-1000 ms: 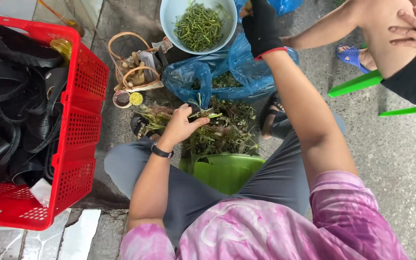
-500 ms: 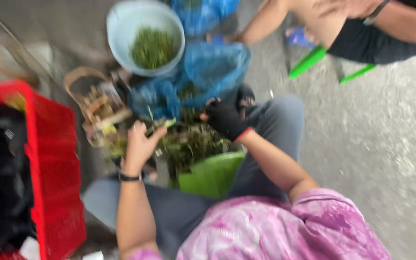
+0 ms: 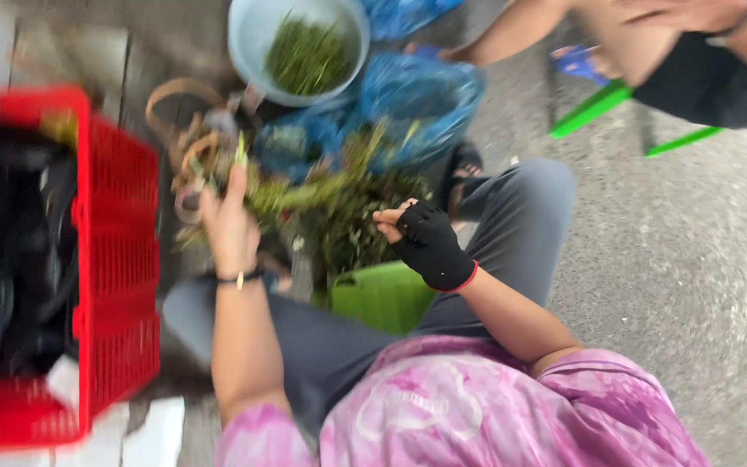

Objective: The person is stripping leaves from green plant stems and collecting them in a bowl while sitting at a workspace.

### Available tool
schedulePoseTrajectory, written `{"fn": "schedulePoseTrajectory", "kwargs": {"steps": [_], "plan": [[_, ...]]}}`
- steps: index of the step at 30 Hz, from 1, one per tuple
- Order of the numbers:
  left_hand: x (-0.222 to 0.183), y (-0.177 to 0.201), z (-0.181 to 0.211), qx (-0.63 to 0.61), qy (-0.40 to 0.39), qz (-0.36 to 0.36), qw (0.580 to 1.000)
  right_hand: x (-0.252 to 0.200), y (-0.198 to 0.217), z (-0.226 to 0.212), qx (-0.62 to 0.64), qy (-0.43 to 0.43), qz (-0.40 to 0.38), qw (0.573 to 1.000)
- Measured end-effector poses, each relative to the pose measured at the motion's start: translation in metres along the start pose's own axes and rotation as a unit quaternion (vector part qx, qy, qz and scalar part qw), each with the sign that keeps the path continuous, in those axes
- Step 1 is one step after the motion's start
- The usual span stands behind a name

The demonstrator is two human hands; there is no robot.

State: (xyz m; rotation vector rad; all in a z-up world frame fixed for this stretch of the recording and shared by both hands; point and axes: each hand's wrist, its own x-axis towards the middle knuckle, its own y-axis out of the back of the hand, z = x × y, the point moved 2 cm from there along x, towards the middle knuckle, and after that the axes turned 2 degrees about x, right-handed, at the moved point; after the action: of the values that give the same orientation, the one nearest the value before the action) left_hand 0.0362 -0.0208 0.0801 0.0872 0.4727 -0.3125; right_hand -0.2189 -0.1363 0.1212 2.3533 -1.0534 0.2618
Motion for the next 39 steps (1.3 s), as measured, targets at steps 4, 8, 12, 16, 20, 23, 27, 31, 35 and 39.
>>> {"fn": "schedulePoseTrajectory", "kwargs": {"steps": [4,8,12,16,20,23,27,31,35,39], "plan": [[0.000,0.003,-0.011,-0.219,-0.049,-0.002,0.974,-0.026,-0.045,0.038,-0.013,-0.037,-0.105,0.994],[-0.019,-0.002,0.006,-0.319,-0.049,-0.150,0.934,-0.021,-0.056,0.048,0.101,-0.262,-0.191,0.941],[0.003,-0.007,-0.012,-0.349,-0.042,-0.170,0.920,-0.016,-0.071,0.079,0.162,-0.369,-0.187,0.896],[-0.001,-0.008,-0.019,-0.406,-0.036,-0.262,0.875,-0.014,-0.087,0.093,0.258,-0.367,-0.211,0.868],[-0.009,-0.018,-0.024,-0.401,0.009,-0.251,0.881,0.015,-0.090,0.060,0.264,-0.363,-0.157,0.880],[-0.014,-0.024,-0.032,-0.368,0.039,-0.243,0.897,0.010,-0.102,0.095,0.381,-0.339,-0.039,0.860],[-0.014,-0.020,-0.021,-0.336,-0.007,-0.263,0.904,0.024,-0.095,0.126,0.322,-0.358,-0.002,0.876],[-0.031,-0.017,0.000,0.045,-0.101,-0.268,0.957,0.049,-0.070,0.126,0.233,-0.356,-0.028,0.905],[-0.034,-0.026,-0.018,0.339,-0.216,-0.305,0.864,0.073,-0.047,0.084,0.190,-0.252,-0.080,0.945],[-0.048,-0.028,-0.027,0.549,-0.401,-0.166,0.714,0.079,-0.054,0.087,0.117,-0.212,-0.089,0.966]]}}
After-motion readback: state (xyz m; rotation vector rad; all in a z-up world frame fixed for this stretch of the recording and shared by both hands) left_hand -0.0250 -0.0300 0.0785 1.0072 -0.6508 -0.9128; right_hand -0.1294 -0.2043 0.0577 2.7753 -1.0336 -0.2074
